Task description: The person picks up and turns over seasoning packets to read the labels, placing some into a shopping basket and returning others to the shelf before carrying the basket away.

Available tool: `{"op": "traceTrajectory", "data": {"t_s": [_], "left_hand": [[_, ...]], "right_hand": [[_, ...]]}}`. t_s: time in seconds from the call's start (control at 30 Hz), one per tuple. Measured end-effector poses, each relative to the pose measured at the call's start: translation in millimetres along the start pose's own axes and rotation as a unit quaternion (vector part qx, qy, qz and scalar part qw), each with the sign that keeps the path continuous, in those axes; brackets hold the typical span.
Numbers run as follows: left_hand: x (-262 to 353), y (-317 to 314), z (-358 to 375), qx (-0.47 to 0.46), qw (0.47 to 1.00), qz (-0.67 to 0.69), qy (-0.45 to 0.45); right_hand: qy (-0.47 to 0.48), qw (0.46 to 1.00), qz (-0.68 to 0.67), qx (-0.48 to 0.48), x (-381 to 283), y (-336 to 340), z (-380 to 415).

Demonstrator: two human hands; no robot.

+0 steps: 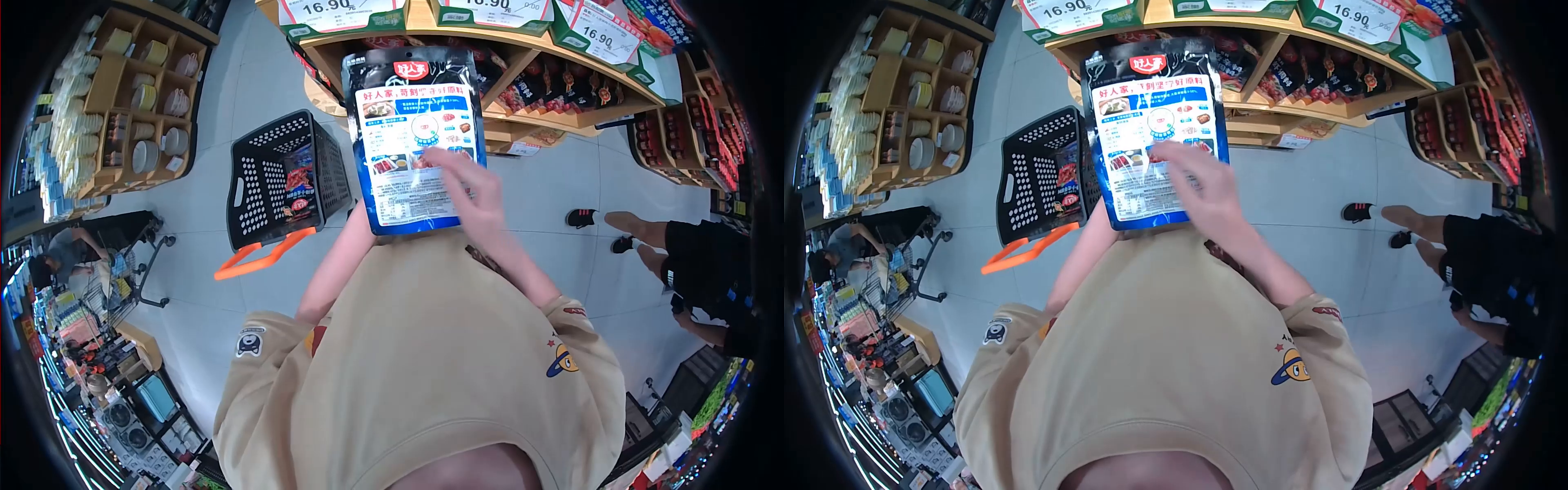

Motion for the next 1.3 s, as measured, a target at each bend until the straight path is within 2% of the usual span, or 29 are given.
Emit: {"op": "traceTrajectory", "data": {"t_s": [0.07, 0.13, 0.17, 0.2, 0.27, 0.63, 0.87, 0.97, 1.3], "left_hand": [[5, 0, -1, -0.004, 1.0, -0.001, -0.011], [12, -1, -2, -0.008, 1.0, -0.004, -0.019], [14, -2, -2, -0.008, 1.0, -0.002, -0.019], [15, -2, -3, -0.008, 1.0, 0.0, -0.021], [17, -3, -2, -0.012, 1.0, -0.004, -0.019], [21, -9, 2, -0.021, 1.0, 0.0, -0.015], [19, -8, 6, -0.025, 1.0, 0.011, -0.009], [19, -7, 8, -0.026, 1.0, 0.014, -0.01], [23, -11, 7, -0.027, 0.999, 0.012, -0.015]], "right_hand": [[0.074, 0.981, 0.11, 0.145, 9, 32, -3], [-0.001, 0.981, -0.008, 0.196, 26, 50, -5], [-0.051, 0.982, -0.04, 0.176, 40, 52, -7], [-0.051, 0.982, -0.04, 0.176, 47, 54, -6], [-0.113, 0.974, -0.153, 0.119, 62, 47, -6], [-0.135, 0.96, -0.243, 0.039, 62, 21, -5], [-0.142, 0.966, -0.213, 0.038, 60, 14, -6], [-0.151, 0.968, -0.199, -0.002, 54, 7, -8], [-0.166, 0.971, -0.167, 0.038, 53, 6, -15]]}}
Point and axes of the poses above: each hand's wrist, its own z-axis away from the middle knuckle, its own y-axis out of the back of the hand, x = y × z, the point moved 6 cm from there along -z, towards the middle knuckle, and after that the axes turned 4 degrees about -y, right-handed, at the moved point
